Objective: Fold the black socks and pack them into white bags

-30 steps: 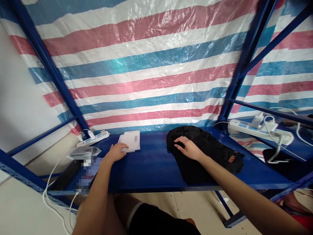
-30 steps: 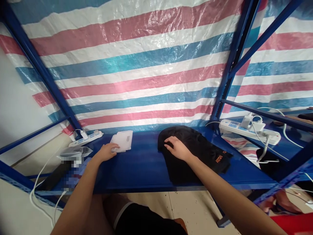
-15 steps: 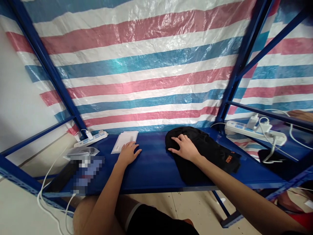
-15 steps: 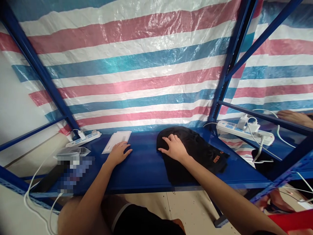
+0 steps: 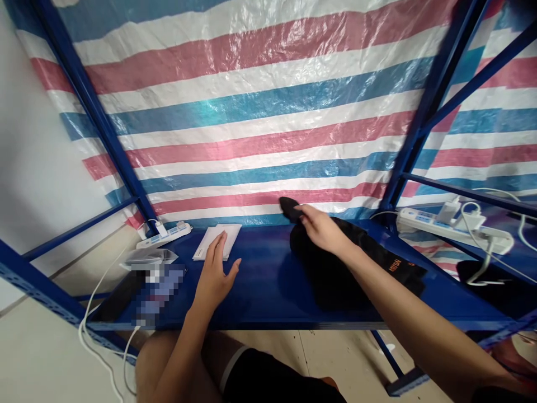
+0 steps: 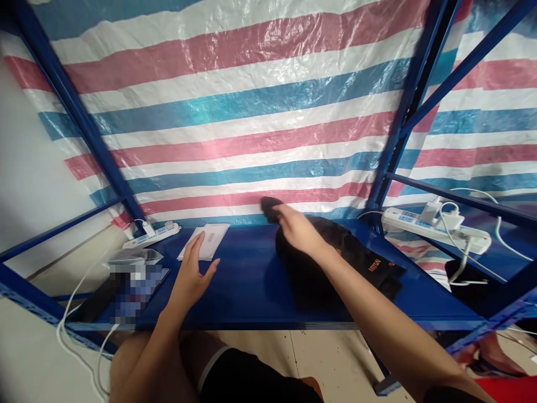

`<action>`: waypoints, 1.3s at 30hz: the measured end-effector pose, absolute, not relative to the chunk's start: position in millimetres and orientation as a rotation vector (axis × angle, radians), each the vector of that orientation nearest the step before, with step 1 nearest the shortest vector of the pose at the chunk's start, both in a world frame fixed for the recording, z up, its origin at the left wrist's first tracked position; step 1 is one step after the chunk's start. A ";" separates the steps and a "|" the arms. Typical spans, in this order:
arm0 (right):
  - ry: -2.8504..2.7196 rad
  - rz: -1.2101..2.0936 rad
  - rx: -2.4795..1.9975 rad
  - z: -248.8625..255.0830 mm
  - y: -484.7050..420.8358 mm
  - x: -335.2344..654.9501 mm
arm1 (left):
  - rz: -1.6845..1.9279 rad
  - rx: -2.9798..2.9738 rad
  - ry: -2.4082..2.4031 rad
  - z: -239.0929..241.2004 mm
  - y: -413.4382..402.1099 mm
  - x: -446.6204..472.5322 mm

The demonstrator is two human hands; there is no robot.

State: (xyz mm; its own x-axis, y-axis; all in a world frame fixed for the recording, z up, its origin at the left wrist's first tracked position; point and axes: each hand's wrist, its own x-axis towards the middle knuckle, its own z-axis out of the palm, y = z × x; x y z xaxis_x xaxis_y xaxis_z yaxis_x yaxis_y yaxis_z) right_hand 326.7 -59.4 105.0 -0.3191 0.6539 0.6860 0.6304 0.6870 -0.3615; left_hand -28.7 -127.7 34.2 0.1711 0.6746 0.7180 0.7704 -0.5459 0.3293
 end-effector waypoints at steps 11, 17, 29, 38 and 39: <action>-2.620 0.609 -0.718 51.1 -144.4 307.1 | -0.886 -2.568 -1.250 -23.4 -206.0 -46.8; -2.352 0.345 -1.142 2.7 -137.7 324.2 | -1.196 -2.459 -1.500 -30.8 -207.8 -48.3; -1.604 1.258 -0.944 10.6 -96.2 314.5 | -1.242 -2.422 -1.518 -31.7 -205.7 -51.5; -1.753 1.058 -1.217 33.4 -110.0 345.6 | -0.936 -2.565 -1.280 -33.4 -215.8 -57.7; -1.859 0.874 -1.210 34.0 -115.5 345.4 | -0.922 -2.551 -1.276 -34.5 -216.8 -59.2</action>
State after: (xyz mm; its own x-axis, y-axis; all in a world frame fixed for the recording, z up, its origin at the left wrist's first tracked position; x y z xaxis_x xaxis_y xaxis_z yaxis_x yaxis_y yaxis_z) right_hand 345.4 -115.5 34.0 -0.2819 0.9352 0.2141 0.4315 0.3229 -0.8423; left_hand -59.2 -216.8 -34.5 0.4516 0.6765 0.5817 0.7646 -0.6295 0.1384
